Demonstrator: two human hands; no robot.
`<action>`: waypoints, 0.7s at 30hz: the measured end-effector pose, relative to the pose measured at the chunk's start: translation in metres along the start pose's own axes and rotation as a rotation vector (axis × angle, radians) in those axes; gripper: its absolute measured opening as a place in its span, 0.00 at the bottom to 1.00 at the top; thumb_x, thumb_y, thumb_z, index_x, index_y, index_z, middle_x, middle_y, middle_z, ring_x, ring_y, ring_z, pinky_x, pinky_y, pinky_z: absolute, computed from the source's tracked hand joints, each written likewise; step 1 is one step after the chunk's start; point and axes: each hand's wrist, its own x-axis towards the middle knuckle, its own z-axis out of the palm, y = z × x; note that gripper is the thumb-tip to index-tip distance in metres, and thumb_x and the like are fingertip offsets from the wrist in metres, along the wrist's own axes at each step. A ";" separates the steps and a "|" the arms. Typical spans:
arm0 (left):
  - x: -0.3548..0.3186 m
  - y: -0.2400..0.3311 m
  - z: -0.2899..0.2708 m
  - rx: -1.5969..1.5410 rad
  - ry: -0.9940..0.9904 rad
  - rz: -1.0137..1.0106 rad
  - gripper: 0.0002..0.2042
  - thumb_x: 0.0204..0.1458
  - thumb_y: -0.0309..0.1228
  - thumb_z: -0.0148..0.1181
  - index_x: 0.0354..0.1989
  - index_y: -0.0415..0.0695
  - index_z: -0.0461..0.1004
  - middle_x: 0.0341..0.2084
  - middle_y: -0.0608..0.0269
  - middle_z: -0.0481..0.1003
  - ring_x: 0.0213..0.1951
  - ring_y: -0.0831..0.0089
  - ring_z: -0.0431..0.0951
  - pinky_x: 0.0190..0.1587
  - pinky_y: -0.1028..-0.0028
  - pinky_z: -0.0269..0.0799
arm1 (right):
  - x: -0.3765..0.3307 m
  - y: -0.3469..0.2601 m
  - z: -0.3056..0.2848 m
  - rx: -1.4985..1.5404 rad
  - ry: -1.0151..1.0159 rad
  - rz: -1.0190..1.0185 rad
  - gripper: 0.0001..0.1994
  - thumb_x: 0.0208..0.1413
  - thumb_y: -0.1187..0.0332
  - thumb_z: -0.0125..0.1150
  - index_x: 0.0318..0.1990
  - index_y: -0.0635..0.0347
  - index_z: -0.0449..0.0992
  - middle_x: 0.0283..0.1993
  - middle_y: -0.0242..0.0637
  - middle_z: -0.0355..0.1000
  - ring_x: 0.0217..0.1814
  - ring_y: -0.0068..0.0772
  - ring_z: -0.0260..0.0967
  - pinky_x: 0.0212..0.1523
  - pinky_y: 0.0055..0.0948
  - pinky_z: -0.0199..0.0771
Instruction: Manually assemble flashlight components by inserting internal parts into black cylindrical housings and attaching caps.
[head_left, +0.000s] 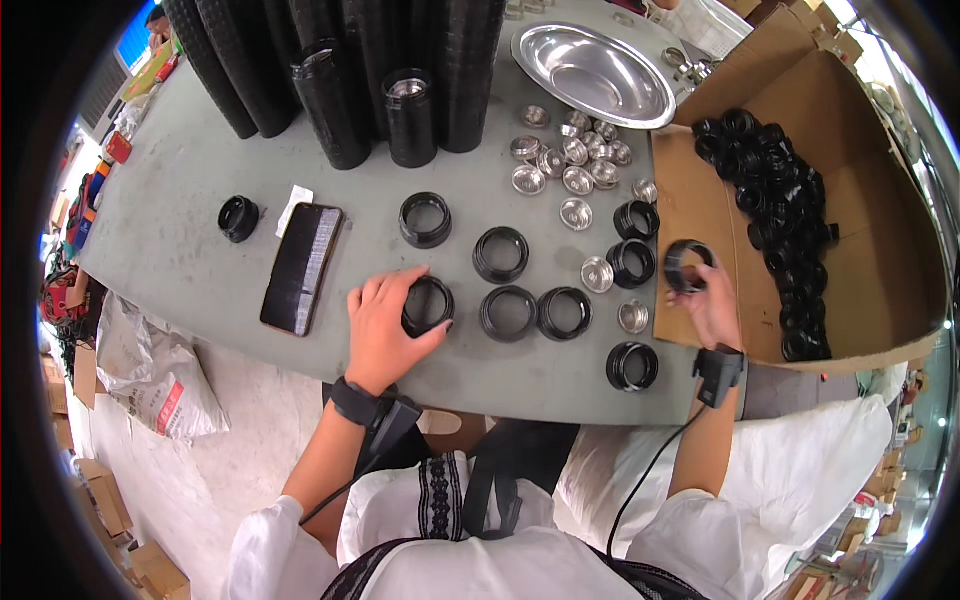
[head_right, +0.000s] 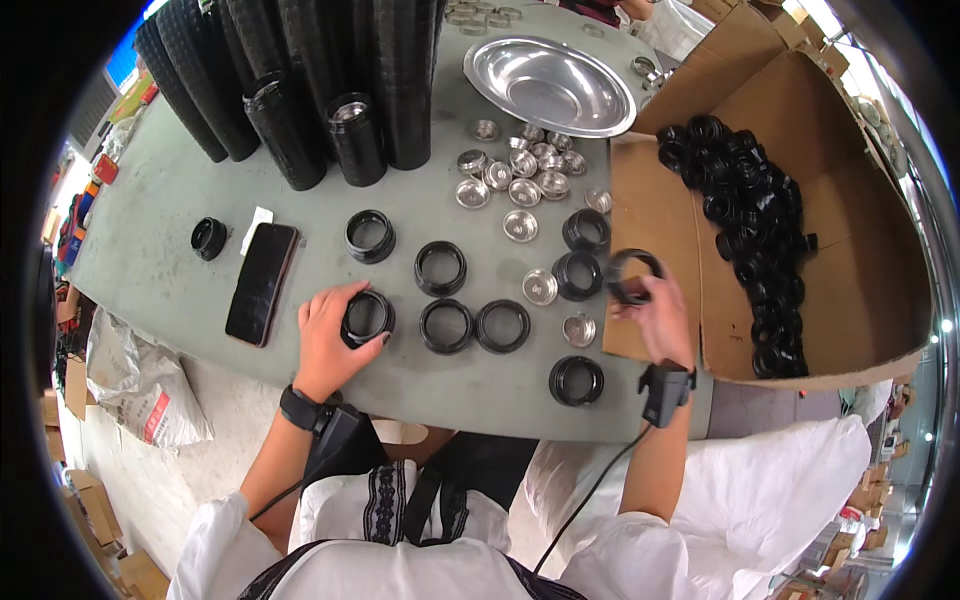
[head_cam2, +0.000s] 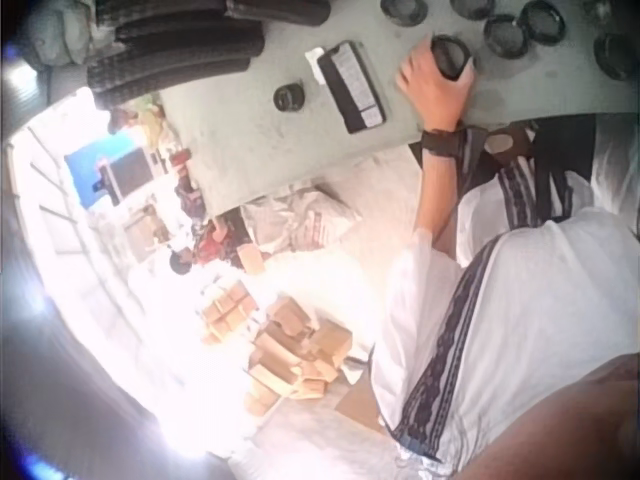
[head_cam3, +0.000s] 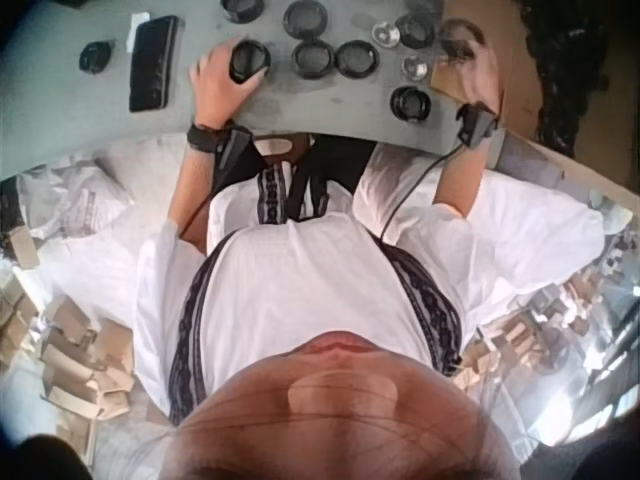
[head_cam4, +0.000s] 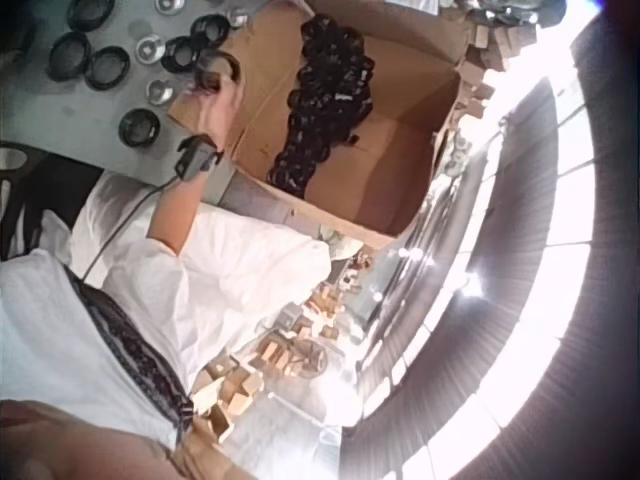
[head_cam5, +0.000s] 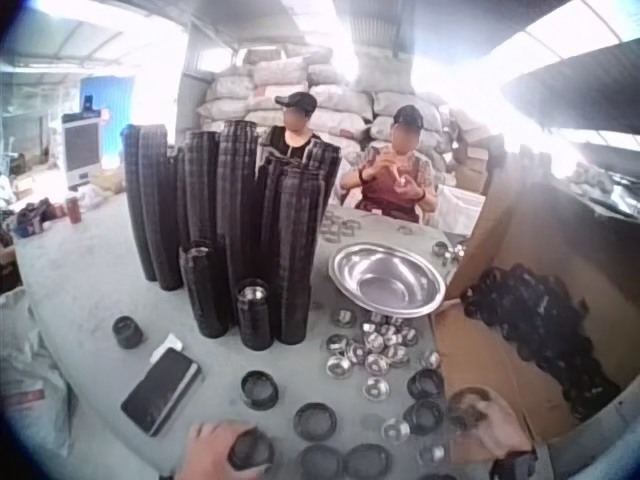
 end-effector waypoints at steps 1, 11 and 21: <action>0.001 0.001 0.004 -0.012 -0.008 -0.002 0.30 0.36 0.38 0.70 0.52 0.46 0.70 0.46 0.64 0.74 0.52 0.65 0.68 0.53 0.65 0.56 | -0.003 -0.002 0.015 -0.088 -0.050 0.024 0.21 0.62 0.62 0.48 0.60 0.59 0.61 0.36 0.42 0.71 0.29 0.37 0.72 0.29 0.32 0.76; -0.003 -0.001 0.005 -0.082 0.039 0.024 0.30 0.37 0.38 0.70 0.52 0.46 0.70 0.46 0.64 0.74 0.51 0.66 0.68 0.53 0.66 0.55 | 0.044 0.006 0.125 -1.423 -0.223 -0.465 0.19 0.54 0.57 0.61 0.52 0.55 0.75 0.42 0.43 0.74 0.39 0.37 0.72 0.44 0.31 0.71; 0.004 0.004 0.007 -0.115 0.022 0.007 0.31 0.36 0.36 0.70 0.53 0.47 0.69 0.46 0.64 0.73 0.52 0.64 0.68 0.53 0.63 0.55 | 0.104 0.000 -0.061 -1.369 0.523 -0.561 0.27 0.50 0.61 0.64 0.58 0.58 0.69 0.56 0.49 0.68 0.58 0.45 0.65 0.57 0.37 0.65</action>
